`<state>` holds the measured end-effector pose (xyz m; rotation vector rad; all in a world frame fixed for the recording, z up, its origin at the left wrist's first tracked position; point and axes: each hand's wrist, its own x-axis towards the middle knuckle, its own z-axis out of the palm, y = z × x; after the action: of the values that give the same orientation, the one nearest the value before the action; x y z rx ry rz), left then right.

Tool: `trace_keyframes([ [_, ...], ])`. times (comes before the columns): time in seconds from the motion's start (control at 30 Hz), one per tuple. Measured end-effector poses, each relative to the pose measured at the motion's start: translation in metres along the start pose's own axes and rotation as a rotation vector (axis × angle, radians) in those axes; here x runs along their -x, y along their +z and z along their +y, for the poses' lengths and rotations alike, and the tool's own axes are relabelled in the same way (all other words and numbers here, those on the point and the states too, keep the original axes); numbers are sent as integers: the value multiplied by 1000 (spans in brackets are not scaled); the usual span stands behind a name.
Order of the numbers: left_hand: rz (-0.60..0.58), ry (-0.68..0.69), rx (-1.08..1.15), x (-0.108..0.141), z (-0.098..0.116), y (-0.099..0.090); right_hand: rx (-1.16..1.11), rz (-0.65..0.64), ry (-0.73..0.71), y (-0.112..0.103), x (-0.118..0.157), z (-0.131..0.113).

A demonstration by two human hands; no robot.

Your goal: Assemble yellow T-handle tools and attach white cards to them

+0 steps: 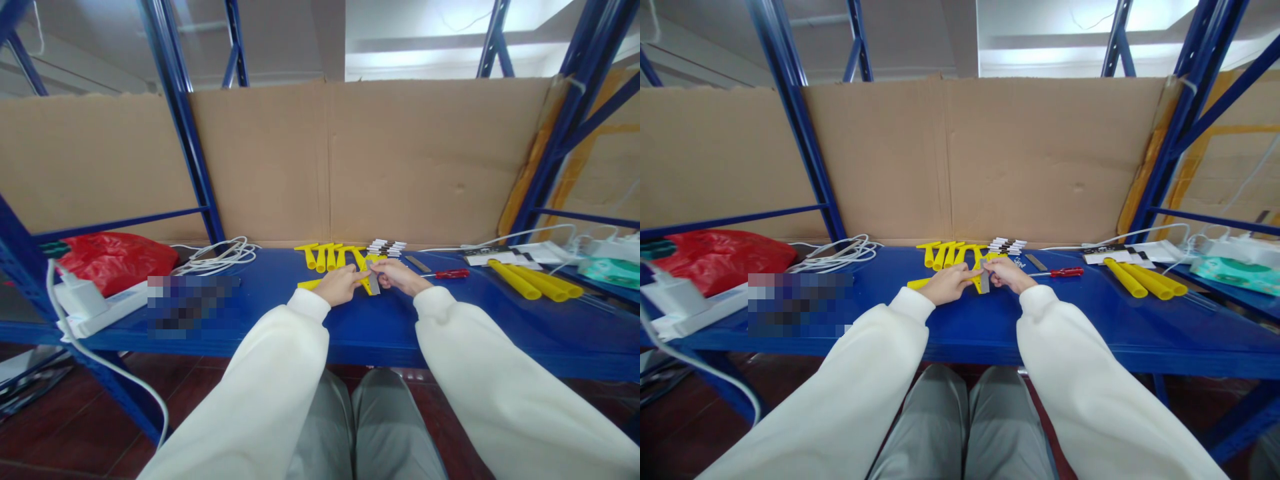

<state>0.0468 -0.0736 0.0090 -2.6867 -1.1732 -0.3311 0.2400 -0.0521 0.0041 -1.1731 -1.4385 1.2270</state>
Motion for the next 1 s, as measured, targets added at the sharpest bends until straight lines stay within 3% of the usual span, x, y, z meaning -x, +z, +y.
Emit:
trace_keyframes([
  [0.23, 28, 62, 28, 0, 2, -1, -30, 29, 38, 1, 1, -2],
  [1.0, 42, 89, -35, 2, 7, -4, -45, 39, 13, -1, 1, -1],
])
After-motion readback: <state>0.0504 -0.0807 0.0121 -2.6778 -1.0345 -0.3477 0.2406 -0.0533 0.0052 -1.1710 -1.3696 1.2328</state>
